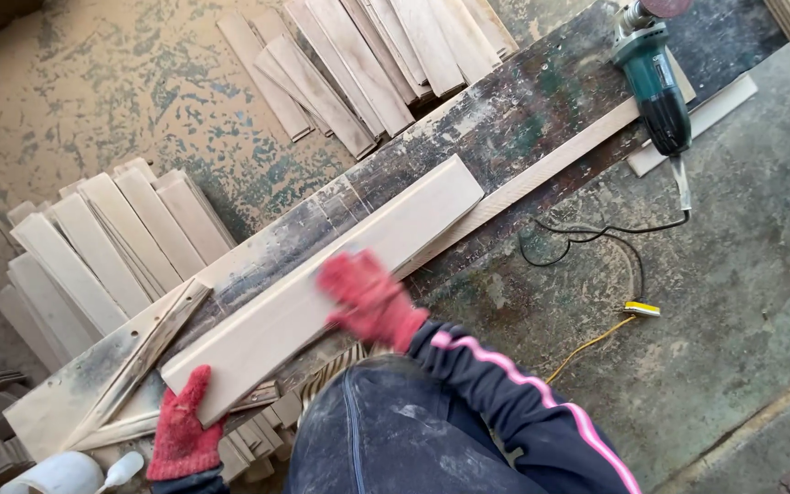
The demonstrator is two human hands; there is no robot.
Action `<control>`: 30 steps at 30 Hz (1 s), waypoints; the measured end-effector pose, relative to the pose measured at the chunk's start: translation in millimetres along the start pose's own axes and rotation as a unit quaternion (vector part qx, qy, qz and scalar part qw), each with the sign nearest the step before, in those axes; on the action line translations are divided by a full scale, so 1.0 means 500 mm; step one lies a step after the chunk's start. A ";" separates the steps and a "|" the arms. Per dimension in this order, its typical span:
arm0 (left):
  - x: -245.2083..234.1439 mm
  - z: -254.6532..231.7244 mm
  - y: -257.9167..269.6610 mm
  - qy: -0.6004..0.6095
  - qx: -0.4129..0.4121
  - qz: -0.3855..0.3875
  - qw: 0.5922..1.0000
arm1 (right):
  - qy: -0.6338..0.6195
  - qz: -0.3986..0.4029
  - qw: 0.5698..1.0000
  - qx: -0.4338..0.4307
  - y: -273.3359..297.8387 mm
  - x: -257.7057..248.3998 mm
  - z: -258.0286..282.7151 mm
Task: Sanding wooden planks using an angle grinder and manual sandpaper.
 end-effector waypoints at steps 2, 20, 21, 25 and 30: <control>0.003 0.012 0.016 -0.013 -0.055 -0.048 0.997 | 0.240 -0.001 0.969 0.061 -0.009 -0.077 -0.118; -0.057 0.170 -0.011 0.012 -0.043 -0.056 0.997 | 0.200 0.064 0.975 0.071 -0.036 -0.121 -0.147; -0.066 0.184 -0.019 0.012 -0.042 -0.054 0.998 | 0.202 0.063 0.975 0.072 -0.029 -0.143 -0.215; -0.106 0.179 -0.027 0.071 0.036 -0.021 0.997 | 0.347 0.178 0.886 0.252 0.078 -0.203 -0.483; -0.223 0.111 -0.025 0.093 0.095 -0.097 0.986 | 0.299 0.076 0.892 0.329 0.165 -0.192 -0.579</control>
Point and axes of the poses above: each hand's wrist, its own y-axis away from the middle knuckle, its own x-axis out of the palm, z = x × y, the point moved 3 cm from there along -y, towards the middle knuckle, and after that the axes turned 3 degrees about -z, right-handed, at the moved point
